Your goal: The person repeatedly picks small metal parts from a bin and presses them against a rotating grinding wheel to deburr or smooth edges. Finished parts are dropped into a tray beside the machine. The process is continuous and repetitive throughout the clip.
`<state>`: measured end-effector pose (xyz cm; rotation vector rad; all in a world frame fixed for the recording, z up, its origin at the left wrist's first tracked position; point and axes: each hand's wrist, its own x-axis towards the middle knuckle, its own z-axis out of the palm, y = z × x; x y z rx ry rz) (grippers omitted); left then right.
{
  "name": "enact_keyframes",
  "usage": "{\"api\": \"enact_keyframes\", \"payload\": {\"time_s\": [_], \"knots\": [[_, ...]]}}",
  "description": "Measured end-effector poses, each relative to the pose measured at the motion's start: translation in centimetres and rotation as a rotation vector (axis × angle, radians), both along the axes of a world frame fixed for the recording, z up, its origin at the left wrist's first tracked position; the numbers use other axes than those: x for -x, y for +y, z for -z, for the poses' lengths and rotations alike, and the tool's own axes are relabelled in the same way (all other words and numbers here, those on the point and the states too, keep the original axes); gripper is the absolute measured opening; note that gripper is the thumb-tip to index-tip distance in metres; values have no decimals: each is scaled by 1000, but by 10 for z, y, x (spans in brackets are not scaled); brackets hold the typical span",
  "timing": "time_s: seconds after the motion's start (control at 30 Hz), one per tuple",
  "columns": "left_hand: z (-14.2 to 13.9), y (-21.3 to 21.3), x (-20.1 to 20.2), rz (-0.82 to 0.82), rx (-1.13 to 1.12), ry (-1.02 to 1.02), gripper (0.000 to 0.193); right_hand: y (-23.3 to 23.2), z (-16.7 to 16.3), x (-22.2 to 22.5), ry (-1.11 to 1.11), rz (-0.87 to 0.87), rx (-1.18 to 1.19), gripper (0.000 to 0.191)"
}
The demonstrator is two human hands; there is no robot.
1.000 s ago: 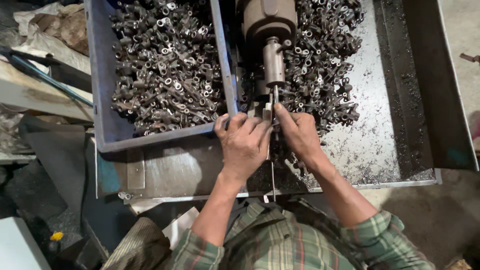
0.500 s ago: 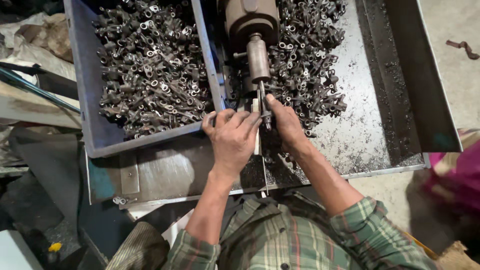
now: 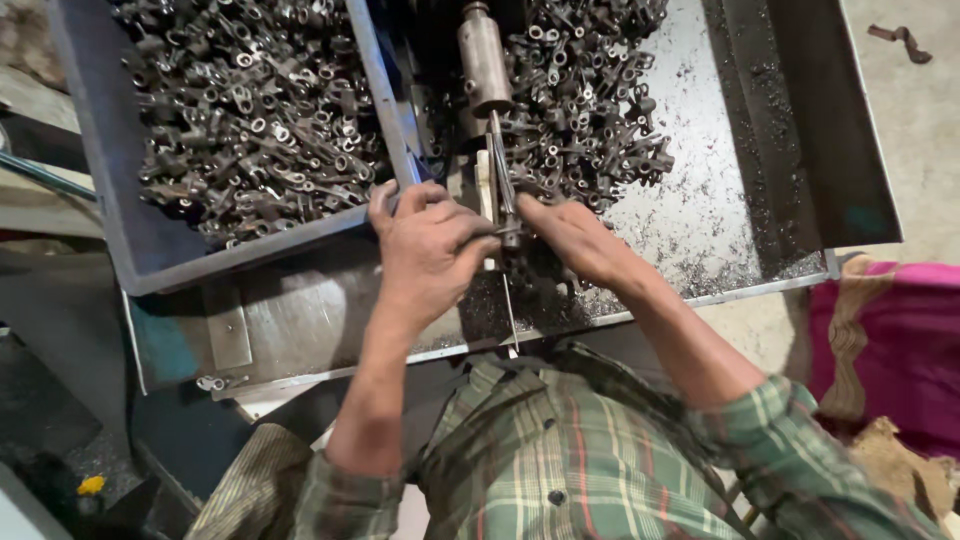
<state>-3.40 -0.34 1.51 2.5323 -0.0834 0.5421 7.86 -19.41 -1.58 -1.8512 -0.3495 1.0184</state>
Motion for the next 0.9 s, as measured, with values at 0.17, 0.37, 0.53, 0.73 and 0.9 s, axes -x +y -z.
{"api": "enact_keyframes", "payload": {"time_s": [0.17, 0.37, 0.53, 0.73, 0.9], "knots": [[-4, 19, 3, -84, 1199, -341, 25, -61, 13, 17, -393, 168, 233, 53], [1, 9, -2, -157, 1070, -207, 28, -82, 27, 31, -569, 213, 426, 48], [3, 4, 0, -157, 316, -177, 20, -71, 34, 28, -633, 222, 376, 40], [4, 6, -1, -93, 33, -84, 46, -86, 29, 13, -28, 506, 82, 25], [1, 3, -3, -28, -97, -29, 79, -66, 24, 17, 222, 558, -404, 17]]}}
